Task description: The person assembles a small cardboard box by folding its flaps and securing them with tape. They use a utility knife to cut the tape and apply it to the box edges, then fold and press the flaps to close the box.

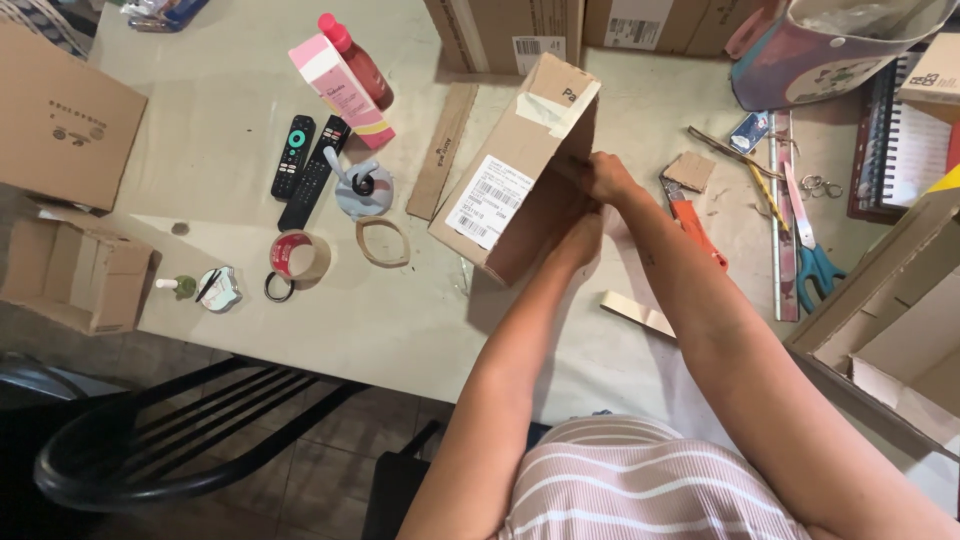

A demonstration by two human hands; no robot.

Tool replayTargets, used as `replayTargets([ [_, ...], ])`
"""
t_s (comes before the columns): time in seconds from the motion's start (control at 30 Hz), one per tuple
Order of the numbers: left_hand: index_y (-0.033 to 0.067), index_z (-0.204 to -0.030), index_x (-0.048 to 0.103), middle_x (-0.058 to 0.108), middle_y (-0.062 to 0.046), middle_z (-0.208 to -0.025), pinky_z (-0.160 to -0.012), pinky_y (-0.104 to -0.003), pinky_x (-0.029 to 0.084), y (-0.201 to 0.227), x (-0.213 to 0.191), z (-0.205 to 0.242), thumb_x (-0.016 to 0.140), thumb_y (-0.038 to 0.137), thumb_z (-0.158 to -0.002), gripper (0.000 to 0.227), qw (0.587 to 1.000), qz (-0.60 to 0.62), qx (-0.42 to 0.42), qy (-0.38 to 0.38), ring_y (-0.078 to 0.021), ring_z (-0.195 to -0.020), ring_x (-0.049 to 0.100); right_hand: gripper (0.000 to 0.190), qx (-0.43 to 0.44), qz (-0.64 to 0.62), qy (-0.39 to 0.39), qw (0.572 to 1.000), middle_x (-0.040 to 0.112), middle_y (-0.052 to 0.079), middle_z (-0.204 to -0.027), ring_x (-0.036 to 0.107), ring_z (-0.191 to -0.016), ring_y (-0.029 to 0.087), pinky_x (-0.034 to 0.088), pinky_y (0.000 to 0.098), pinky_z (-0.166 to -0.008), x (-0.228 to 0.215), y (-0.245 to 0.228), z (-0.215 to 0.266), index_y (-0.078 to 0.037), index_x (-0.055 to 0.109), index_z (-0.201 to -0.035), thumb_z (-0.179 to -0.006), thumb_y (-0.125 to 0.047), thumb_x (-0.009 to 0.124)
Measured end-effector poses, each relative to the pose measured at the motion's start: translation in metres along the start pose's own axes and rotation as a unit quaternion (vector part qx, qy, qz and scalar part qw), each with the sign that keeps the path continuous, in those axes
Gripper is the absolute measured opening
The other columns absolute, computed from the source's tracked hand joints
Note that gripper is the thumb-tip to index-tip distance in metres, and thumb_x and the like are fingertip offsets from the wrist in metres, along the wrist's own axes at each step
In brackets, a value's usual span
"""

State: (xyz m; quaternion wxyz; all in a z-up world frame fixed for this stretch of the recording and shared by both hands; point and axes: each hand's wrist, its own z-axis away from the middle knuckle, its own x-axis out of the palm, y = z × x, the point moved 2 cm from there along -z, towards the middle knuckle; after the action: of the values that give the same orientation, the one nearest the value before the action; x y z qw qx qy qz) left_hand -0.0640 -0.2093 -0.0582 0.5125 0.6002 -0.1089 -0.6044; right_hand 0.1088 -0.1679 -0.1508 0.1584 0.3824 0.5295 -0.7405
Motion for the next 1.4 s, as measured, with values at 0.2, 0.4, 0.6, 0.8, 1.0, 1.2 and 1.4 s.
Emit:
replayTargets([
  [0.2, -0.0087, -0.135, 0.053, 0.06, -0.032, -0.129, -0.096, -0.055, 0.057, -0.078, 0.038, -0.061, 0.074, 0.013, -0.069, 0.072, 0.917, -0.137, 0.045, 0.372, -0.0456, -0.115, 0.065, 0.03, -0.025, 0.001, 0.009, 1.0, 0.073, 0.024, -0.086, 0.07, -0.094, 0.048, 0.056, 0.0596, -0.085, 0.0, -0.008, 0.001, -0.006, 0.074, -0.091, -0.082, -0.032, 0.061],
  [0.4, -0.0222, -0.134, 0.049, 0.058, -0.044, -0.122, -0.104, -0.058, 0.047, -0.07, 0.005, -0.061, 0.059, -0.006, -0.08, 0.057, 0.872, -0.141, 0.187, 0.429, -0.0558, -0.113, 0.059, 0.022, -0.08, 0.052, 0.088, 0.992, 0.07, 0.026, -0.079, 0.071, -0.084, 0.05, 0.057, 0.0614, -0.075, -0.014, -0.043, 0.032, 0.0, 0.07, -0.082, -0.074, -0.021, 0.067],
  [0.6, 0.0002, -0.147, 0.046, 0.067, -0.024, -0.126, -0.096, -0.049, 0.054, -0.029, -0.028, -0.023, 0.06, 0.03, -0.074, 0.079, 0.938, -0.187, 0.014, 0.292, -0.0379, -0.113, 0.068, 0.015, -0.07, 0.088, 0.227, 0.967, 0.065, 0.009, -0.065, 0.072, -0.068, 0.038, 0.059, 0.0461, -0.06, -0.016, -0.067, 0.054, -0.013, 0.064, -0.073, -0.077, -0.023, 0.074],
  [0.8, 0.0042, -0.155, 0.036, 0.051, -0.023, -0.152, -0.123, -0.044, 0.036, -0.012, -0.046, -0.014, 0.062, 0.02, -0.072, 0.088, 0.976, -0.118, -0.054, 0.177, -0.0351, -0.144, 0.048, 0.006, -0.135, 0.064, 0.233, 0.961, 0.064, 0.009, -0.07, 0.07, -0.071, 0.038, 0.057, 0.047, -0.062, 0.0, -0.041, 0.038, -0.012, 0.063, -0.078, -0.079, -0.014, 0.069],
  [1.0, 0.0059, -0.155, 0.036, 0.046, -0.032, -0.152, -0.125, -0.048, 0.033, -0.027, -0.022, -0.019, 0.061, 0.021, -0.078, 0.082, 0.974, -0.185, -0.056, 0.119, -0.0415, -0.146, 0.042, 0.013, -0.157, 0.175, 0.255, 0.938, 0.063, 0.006, -0.087, 0.065, -0.084, 0.032, 0.058, 0.0384, -0.07, -0.025, -0.063, 0.071, -0.011, 0.069, -0.086, -0.074, -0.009, 0.073],
  [1.2, -0.0043, -0.128, 0.056, 0.067, -0.028, -0.122, -0.117, -0.059, 0.03, -0.007, -0.03, -0.004, 0.068, 0.02, -0.074, 0.06, 0.949, -0.278, 0.04, 0.141, -0.0457, -0.131, 0.051, 0.019, -0.179, 0.158, 0.279, 0.93, 0.059, 0.006, -0.084, 0.064, -0.085, 0.029, 0.057, 0.0341, -0.074, 0.016, -0.014, 0.033, -0.012, 0.065, -0.086, -0.074, -0.021, 0.077],
  [1.4, 0.0163, -0.15, 0.047, 0.05, -0.015, -0.154, -0.097, -0.06, 0.051, 0.012, -0.043, -0.007, 0.065, 0.024, -0.083, 0.069, 0.955, -0.24, 0.05, 0.168, -0.0425, -0.119, 0.064, 0.01, -0.153, 0.193, 0.256, 0.935, 0.057, 0.003, -0.08, 0.067, -0.075, 0.028, 0.058, 0.0366, -0.069, -0.023, -0.023, 0.034, -0.016, 0.066, -0.087, -0.081, -0.02, 0.072],
])
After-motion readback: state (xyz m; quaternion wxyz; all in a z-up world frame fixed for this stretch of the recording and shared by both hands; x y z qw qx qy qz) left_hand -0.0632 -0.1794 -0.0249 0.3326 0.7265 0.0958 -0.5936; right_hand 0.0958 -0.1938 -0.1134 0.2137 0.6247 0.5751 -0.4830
